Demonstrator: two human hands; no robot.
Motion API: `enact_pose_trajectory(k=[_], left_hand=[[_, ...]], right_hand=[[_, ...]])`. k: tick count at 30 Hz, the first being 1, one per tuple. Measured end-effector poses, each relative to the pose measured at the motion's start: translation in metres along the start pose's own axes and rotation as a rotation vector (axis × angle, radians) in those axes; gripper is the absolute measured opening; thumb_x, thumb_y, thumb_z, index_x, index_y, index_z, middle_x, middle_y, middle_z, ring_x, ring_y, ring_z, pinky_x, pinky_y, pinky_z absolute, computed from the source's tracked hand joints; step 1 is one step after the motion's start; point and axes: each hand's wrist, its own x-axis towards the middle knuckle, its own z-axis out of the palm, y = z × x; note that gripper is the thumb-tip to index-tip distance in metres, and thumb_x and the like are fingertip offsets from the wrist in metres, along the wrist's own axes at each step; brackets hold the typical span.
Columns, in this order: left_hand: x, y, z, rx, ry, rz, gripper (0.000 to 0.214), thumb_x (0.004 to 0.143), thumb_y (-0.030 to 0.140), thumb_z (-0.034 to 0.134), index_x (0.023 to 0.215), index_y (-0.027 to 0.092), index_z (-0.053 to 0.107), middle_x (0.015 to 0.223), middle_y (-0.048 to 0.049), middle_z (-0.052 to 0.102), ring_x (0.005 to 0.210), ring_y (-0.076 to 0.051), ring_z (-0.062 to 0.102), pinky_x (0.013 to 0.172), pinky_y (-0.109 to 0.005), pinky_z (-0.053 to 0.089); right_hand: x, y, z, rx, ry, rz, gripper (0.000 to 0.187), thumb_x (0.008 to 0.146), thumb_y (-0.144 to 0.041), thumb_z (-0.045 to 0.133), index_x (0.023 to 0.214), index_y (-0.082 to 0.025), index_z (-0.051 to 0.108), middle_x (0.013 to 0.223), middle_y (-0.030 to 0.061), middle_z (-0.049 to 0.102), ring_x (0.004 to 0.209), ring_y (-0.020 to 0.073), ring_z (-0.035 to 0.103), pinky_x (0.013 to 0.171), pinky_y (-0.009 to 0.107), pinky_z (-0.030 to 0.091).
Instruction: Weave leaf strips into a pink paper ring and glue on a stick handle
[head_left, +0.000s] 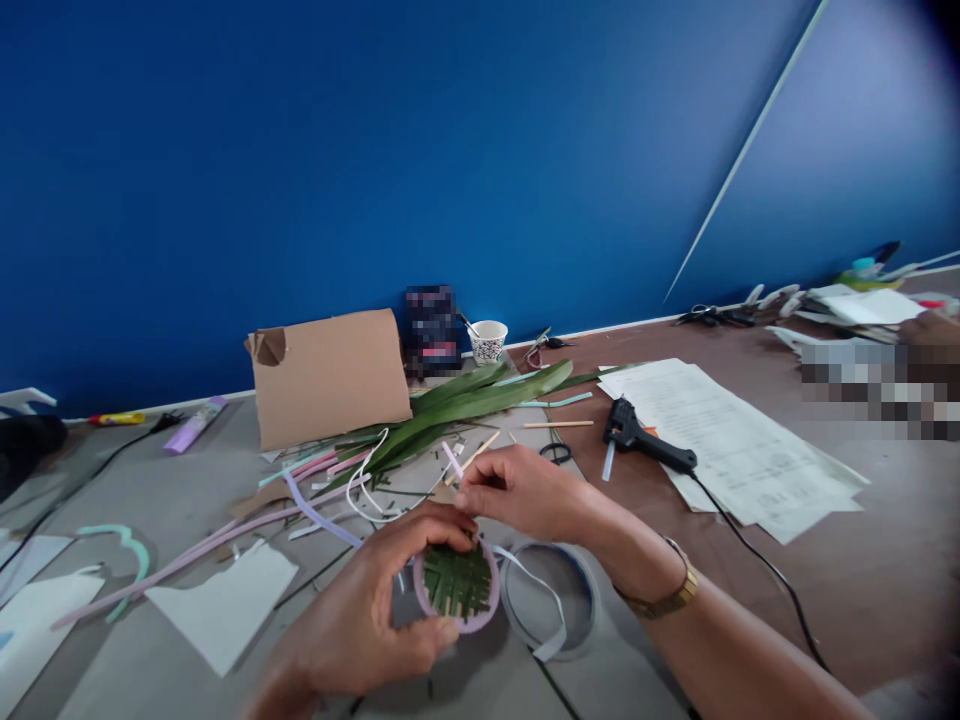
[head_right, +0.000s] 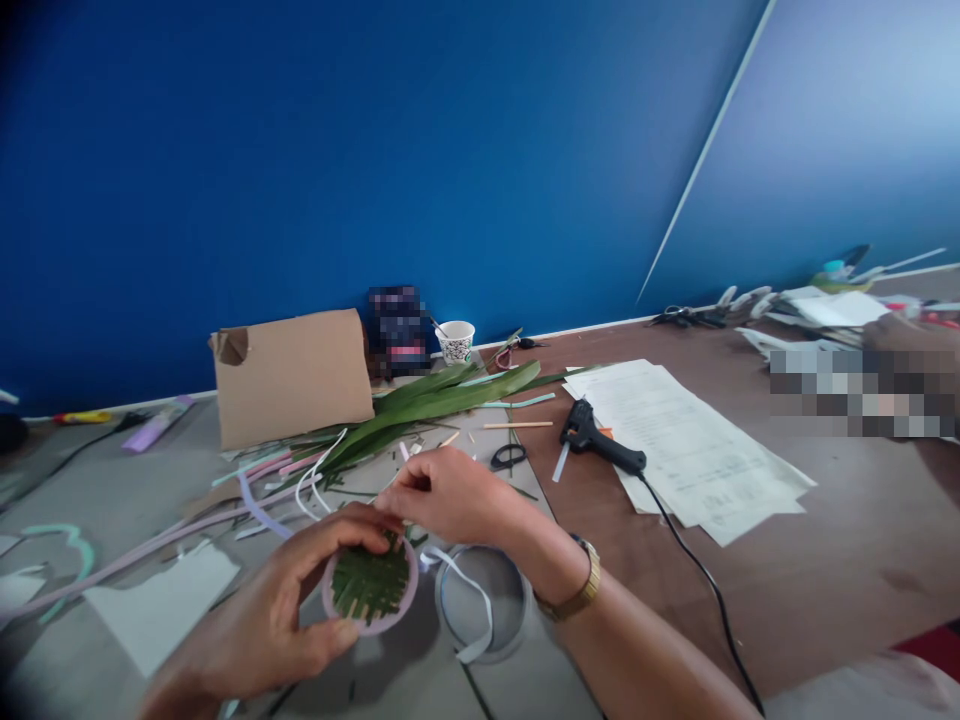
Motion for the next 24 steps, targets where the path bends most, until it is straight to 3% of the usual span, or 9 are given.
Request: enact_pose_trajectory(k=[6, 10, 16, 24], left_hand=[[0.001, 0.004, 0.000, 0.012, -0.038, 0.024, 0.051, 0.063, 0.007, 0.063, 0.110, 0.026, 0.055, 0.120, -0.0024, 0.058, 0.116, -0.023, 0.052, 0.098, -0.032, 0.041], [0.001, 0.003, 0.000, 0.000, -0.056, 0.054, 0.051, 0.063, 0.007, 0.063, 0.109, 0.026, 0.055, 0.119, -0.0017, 0.058, 0.115, -0.022, 0.053, 0.099, -0.032, 0.040], [0.002, 0.002, 0.000, -0.005, -0.068, 0.058, 0.049, 0.064, 0.009, 0.064, 0.109, 0.027, 0.055, 0.120, -0.0012, 0.057, 0.114, -0.021, 0.053, 0.098, -0.032, 0.040], [0.001, 0.004, 0.001, 0.018, -0.069, 0.062, 0.048, 0.063, 0.009, 0.064, 0.107, 0.026, 0.056, 0.122, -0.0029, 0.057, 0.115, -0.023, 0.053, 0.098, -0.033, 0.040]], right_hand=[[0.003, 0.010, 0.000, 0.115, -0.123, 0.009, 0.019, 0.076, -0.025, 0.056, 0.060, -0.015, 0.058, 0.051, -0.0061, 0.044, 0.051, 0.0073, 0.038, 0.047, 0.020, 0.027], [0.004, 0.014, 0.000, 0.104, -0.150, 0.026, 0.013, 0.072, -0.016, 0.052, 0.065, -0.015, 0.062, 0.055, -0.0056, 0.050, 0.051, 0.0070, 0.041, 0.047, 0.019, 0.029], [0.004, 0.012, 0.001, 0.095, -0.149, -0.019, 0.018, 0.068, -0.010, 0.048, 0.068, -0.016, 0.066, 0.059, -0.0056, 0.057, 0.054, 0.0071, 0.044, 0.050, 0.018, 0.032], [0.006, 0.020, -0.002, 0.266, -0.236, 0.070, 0.008, 0.067, -0.016, 0.054, 0.060, -0.016, 0.058, 0.052, -0.0070, 0.044, 0.051, 0.0064, 0.034, 0.046, 0.020, 0.024]])
